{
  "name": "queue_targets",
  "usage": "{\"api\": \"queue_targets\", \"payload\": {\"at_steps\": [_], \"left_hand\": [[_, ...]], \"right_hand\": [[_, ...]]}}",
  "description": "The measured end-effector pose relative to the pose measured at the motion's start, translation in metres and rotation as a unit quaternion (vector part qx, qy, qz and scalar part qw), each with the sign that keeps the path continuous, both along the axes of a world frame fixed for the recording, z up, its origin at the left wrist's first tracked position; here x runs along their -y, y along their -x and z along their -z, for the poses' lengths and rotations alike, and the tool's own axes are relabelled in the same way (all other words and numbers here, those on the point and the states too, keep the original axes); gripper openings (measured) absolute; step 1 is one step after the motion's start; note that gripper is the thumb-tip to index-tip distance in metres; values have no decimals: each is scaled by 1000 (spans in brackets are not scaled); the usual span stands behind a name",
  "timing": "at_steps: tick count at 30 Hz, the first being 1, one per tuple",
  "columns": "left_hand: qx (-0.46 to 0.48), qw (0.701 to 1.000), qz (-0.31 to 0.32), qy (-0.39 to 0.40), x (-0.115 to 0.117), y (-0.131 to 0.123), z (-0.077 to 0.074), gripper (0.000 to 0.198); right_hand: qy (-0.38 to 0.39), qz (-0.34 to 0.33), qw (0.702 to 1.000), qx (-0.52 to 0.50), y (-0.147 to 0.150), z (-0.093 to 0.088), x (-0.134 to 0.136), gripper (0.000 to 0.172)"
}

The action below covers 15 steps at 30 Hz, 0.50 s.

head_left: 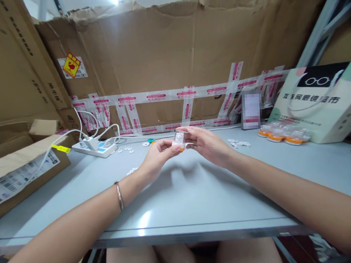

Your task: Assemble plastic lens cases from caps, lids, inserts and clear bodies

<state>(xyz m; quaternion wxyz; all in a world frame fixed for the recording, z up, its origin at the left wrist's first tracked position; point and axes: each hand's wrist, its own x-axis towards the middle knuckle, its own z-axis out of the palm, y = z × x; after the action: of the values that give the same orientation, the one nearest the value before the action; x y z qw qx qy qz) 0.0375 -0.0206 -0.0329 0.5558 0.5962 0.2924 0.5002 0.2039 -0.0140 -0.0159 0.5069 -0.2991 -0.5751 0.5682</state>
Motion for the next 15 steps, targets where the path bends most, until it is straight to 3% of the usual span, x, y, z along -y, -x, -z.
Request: {"api": "queue_targets", "payload": {"at_steps": [4,8,15], "left_hand": [[6,1000,6,-4,1,0,0,20],[-19,1000,-15,-19,5,-1,0,22],[-95,989,-103,-40,11,-6,-1,27]], "right_hand": [[-27,-10,1000,1,1,2,1,27],[-61,23,998,0,2,8,-1,29],[-80,75,993,42,7,12,2,31]]}}
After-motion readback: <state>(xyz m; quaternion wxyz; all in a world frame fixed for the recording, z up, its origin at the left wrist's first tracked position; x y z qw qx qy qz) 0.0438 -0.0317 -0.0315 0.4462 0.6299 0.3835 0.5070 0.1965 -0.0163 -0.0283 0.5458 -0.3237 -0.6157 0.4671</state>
